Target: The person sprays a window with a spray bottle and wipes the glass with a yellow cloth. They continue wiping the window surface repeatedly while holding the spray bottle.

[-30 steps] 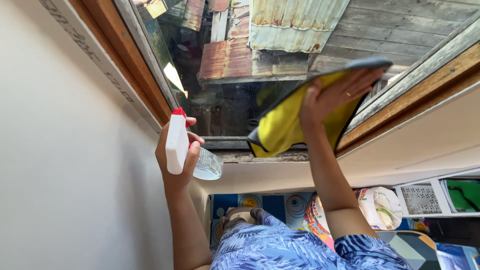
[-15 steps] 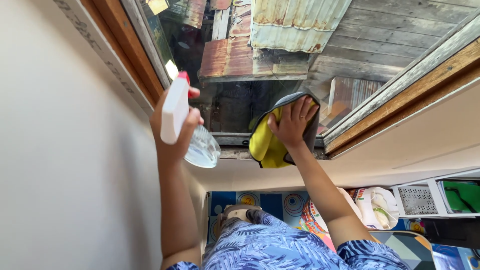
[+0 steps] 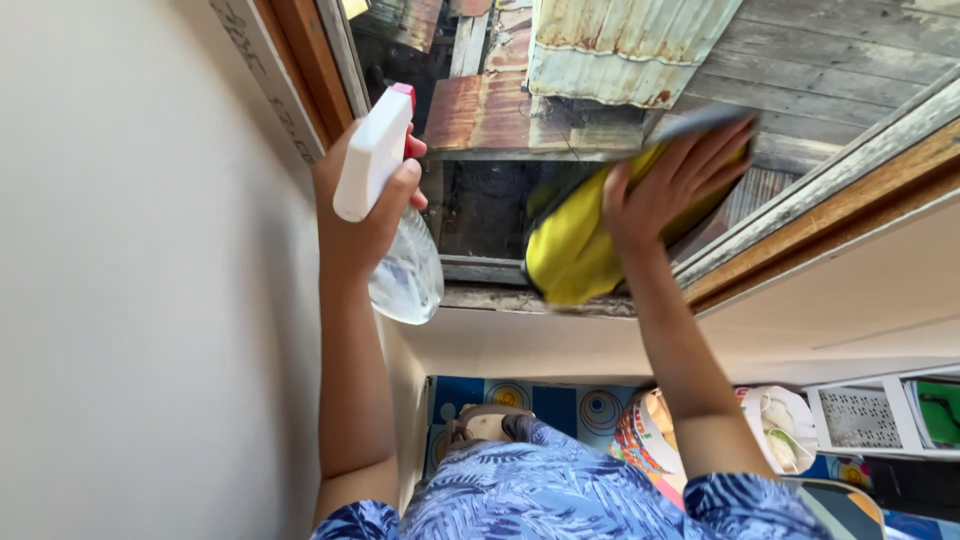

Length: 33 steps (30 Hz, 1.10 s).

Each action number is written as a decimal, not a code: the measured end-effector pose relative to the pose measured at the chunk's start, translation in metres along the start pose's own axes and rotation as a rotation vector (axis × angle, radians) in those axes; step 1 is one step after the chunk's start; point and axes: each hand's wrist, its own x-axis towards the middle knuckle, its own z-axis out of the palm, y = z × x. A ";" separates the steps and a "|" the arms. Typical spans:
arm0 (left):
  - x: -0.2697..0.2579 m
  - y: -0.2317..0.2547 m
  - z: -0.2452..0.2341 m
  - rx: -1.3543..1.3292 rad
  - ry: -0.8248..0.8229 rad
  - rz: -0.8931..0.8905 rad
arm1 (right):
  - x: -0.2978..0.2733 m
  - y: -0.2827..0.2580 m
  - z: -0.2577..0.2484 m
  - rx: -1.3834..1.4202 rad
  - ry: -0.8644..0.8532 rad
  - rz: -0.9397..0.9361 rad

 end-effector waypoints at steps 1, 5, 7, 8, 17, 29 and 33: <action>-0.004 -0.005 0.000 0.000 -0.002 -0.001 | 0.019 -0.012 -0.004 -0.001 -0.001 0.001; -0.011 -0.022 -0.005 -0.100 0.048 0.114 | 0.068 -0.063 -0.006 0.067 0.080 0.037; -0.013 -0.024 -0.006 -0.148 0.056 0.117 | 0.073 -0.082 -0.007 0.066 0.094 0.040; -0.015 -0.021 -0.008 -0.157 0.034 0.110 | 0.072 -0.088 -0.009 0.068 0.059 0.012; -0.035 -0.013 -0.015 -0.093 0.091 0.118 | 0.100 -0.148 -0.022 -0.145 -0.365 -0.144; -0.054 -0.049 -0.028 -0.156 0.132 0.259 | -0.010 -0.160 0.025 0.183 0.044 -0.842; -0.062 -0.025 -0.026 -0.091 0.185 0.028 | 0.038 -0.178 -0.002 -0.081 -0.415 -0.767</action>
